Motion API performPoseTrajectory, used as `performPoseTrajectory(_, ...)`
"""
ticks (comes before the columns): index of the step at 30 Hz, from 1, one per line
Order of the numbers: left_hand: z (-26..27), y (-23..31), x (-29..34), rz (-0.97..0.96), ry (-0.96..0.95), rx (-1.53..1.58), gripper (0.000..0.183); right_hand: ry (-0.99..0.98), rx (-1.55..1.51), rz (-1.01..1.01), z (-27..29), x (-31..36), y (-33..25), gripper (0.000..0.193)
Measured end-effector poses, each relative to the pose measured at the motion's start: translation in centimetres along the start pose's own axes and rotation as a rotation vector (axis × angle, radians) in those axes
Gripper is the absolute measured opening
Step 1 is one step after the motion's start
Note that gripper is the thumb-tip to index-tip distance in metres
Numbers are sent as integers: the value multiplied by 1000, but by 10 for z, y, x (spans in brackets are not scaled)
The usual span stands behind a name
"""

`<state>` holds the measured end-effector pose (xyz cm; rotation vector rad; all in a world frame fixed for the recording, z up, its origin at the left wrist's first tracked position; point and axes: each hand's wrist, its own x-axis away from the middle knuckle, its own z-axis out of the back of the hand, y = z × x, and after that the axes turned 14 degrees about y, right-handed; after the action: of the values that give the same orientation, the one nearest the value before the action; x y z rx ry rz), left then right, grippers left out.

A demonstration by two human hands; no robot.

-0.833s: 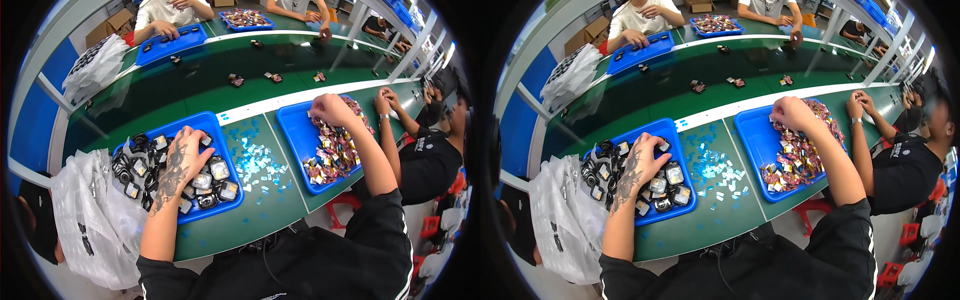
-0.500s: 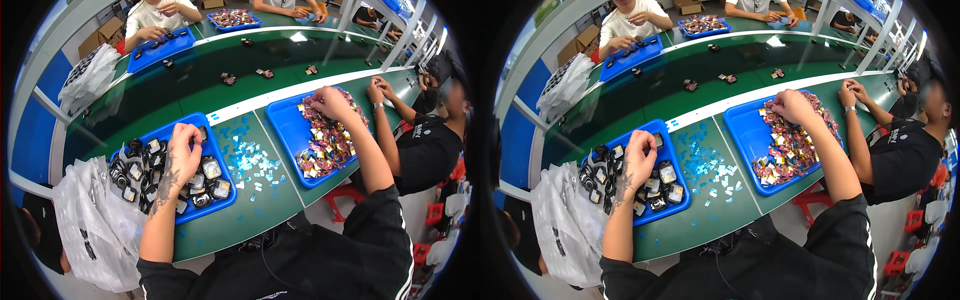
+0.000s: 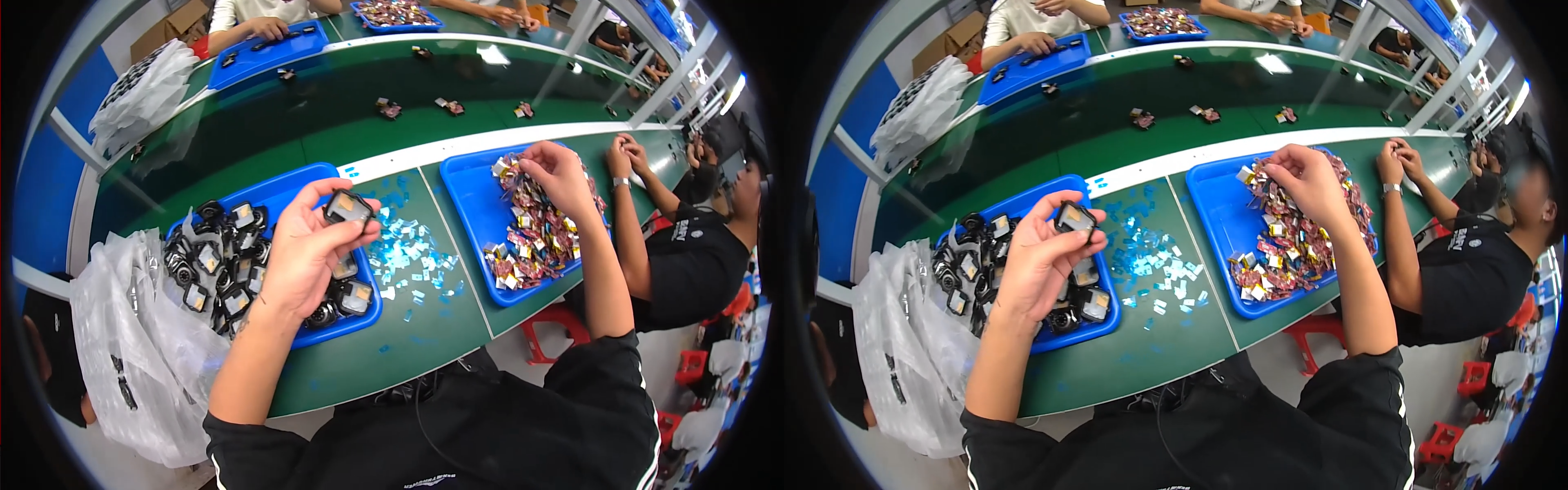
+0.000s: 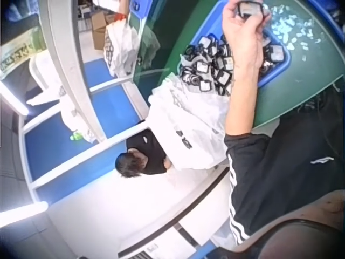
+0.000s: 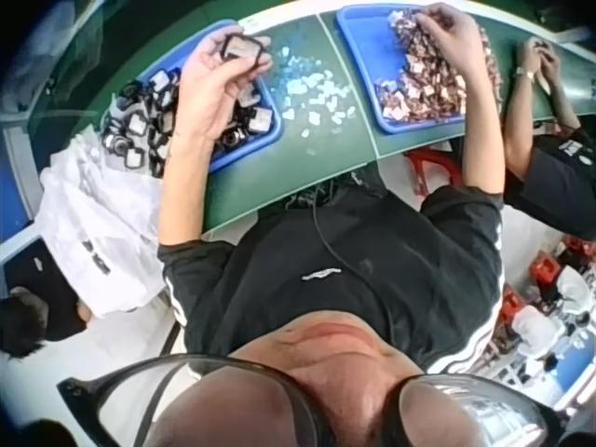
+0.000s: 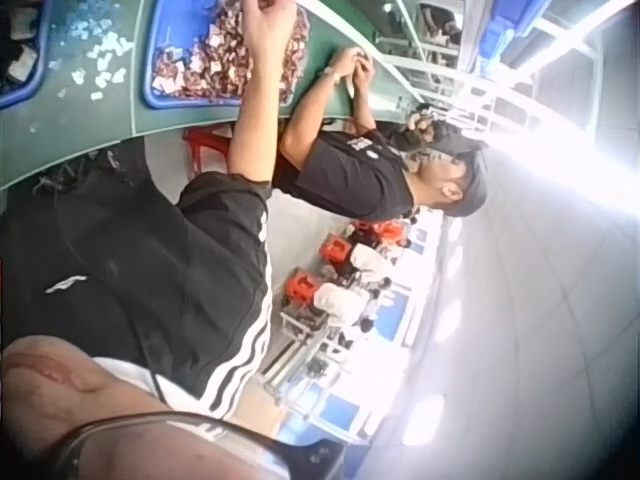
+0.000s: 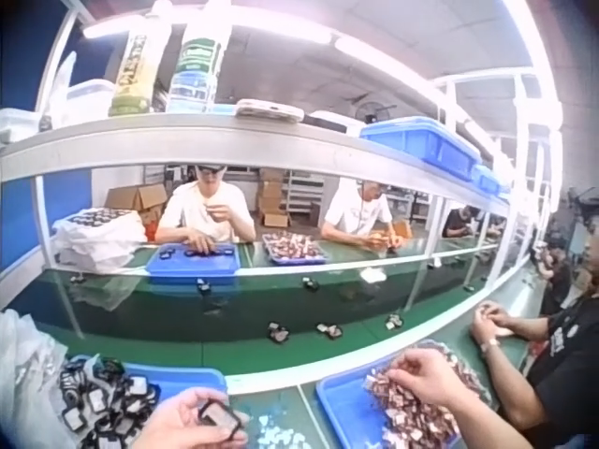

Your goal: Assembling small electronic components, specifically battery units for electronic cigarettes, on a factory assembly line.

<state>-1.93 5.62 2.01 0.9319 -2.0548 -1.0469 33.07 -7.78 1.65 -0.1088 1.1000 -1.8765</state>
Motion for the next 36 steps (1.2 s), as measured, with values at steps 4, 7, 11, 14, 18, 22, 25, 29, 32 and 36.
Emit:
performPoseTrajectory(4, -5, -2, -2, 22, -15, 3, 33, -89, 136, 9, -4, 7, 7, 13)
performPoseTrajectory(7, -8, -3, -1, 51, -35, -9, 33, 52, 222, 65, -8, 20, 1, 12)
performPoseTrajectory(11, -8, -6, 3, 87, -20, 3, 39, -72, 271, 90, 10, 39, -13, 11)
performPoseTrajectory(14, -10, -6, 7, 74, -8, -23, 39, -391, 341, 289, 13, 62, -14, 15)
performPoseTrajectory(18, -14, -11, 10, 25, -59, -55, 43, -412, 357, 300, 16, 80, -23, 13)
performPoseTrajectory(22, -18, -12, 12, 65, -116, -152, 26, -422, 355, 171, 22, 86, -23, 21)
performPoseTrajectory(25, -15, -17, 12, -28, -101, -179, 24, -465, 331, 178, 25, 87, -23, 26)
performPoseTrajectory(29, -15, -13, 13, -58, -93, -269, 19, -459, 361, 259, 26, 86, -20, 24)
performPoseTrajectory(32, -16, -14, 14, -60, -105, -286, 19, -417, 369, 241, 25, 89, -23, 23)
performPoseTrajectory(36, -16, -13, 15, -63, -103, -296, 20, -363, 271, 296, 23, 92, -22, 18)
